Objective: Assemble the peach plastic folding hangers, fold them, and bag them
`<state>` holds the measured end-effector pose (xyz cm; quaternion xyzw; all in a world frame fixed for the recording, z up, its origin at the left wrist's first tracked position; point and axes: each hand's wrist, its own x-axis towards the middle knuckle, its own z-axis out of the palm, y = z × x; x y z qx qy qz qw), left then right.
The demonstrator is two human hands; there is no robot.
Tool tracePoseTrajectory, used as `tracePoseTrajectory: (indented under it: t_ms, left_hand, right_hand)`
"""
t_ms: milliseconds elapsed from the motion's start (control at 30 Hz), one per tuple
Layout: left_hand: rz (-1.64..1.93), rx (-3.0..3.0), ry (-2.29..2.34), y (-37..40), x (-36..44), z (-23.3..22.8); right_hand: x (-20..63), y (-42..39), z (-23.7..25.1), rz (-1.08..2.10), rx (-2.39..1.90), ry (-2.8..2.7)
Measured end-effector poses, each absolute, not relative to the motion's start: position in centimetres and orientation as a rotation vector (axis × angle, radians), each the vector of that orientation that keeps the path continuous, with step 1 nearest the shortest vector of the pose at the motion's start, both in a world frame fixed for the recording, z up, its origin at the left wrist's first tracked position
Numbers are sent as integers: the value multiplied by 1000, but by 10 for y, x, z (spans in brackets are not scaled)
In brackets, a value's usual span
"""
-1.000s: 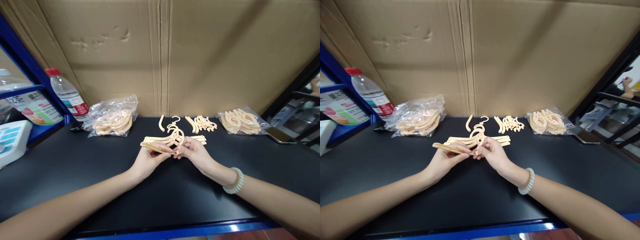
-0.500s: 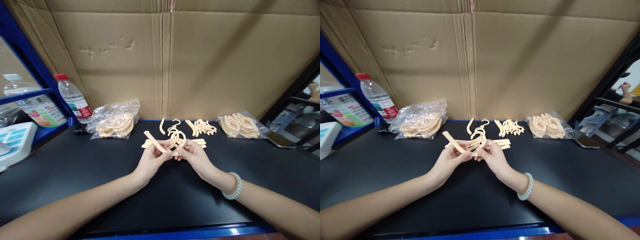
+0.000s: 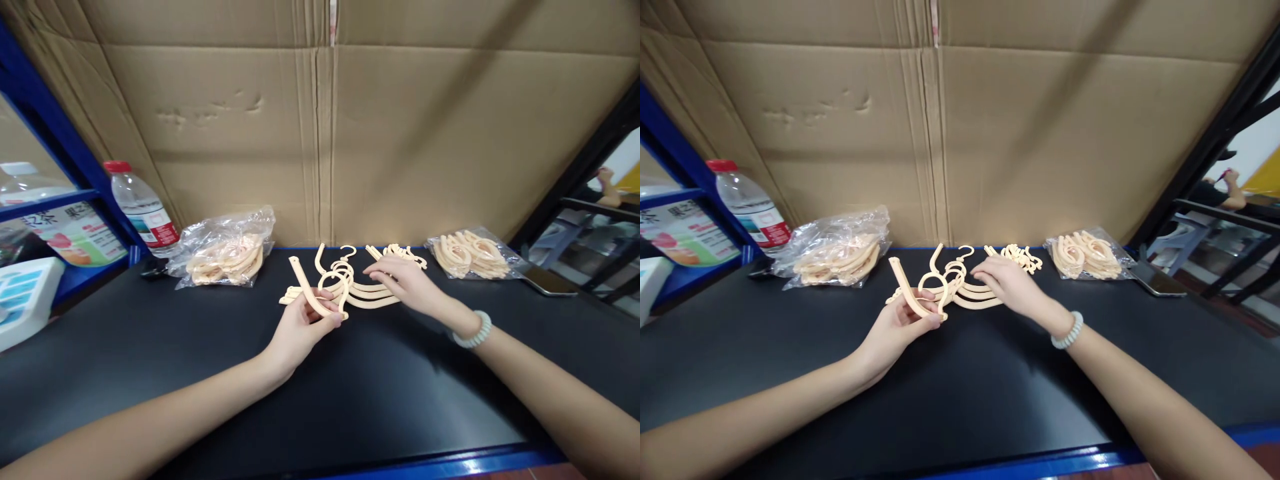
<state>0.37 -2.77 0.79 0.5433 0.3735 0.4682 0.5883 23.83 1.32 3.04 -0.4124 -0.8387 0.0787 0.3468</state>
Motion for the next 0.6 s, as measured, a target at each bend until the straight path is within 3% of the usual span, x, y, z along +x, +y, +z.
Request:
tracePoseTrajectory:
  t_ms: [67, 167, 600]
  left_hand:
    - [1084, 1281, 876, -28, 4, 9]
    - [1083, 1295, 888, -28, 5, 10]
    - [1069, 1324, 926, -29, 6, 13]
  right_hand:
    - [258, 30, 30, -123, -1136, -2359]
    - [275, 48, 23, -261, -1203, -2467]
    - [266, 54, 13, -230, -1179, -2463]
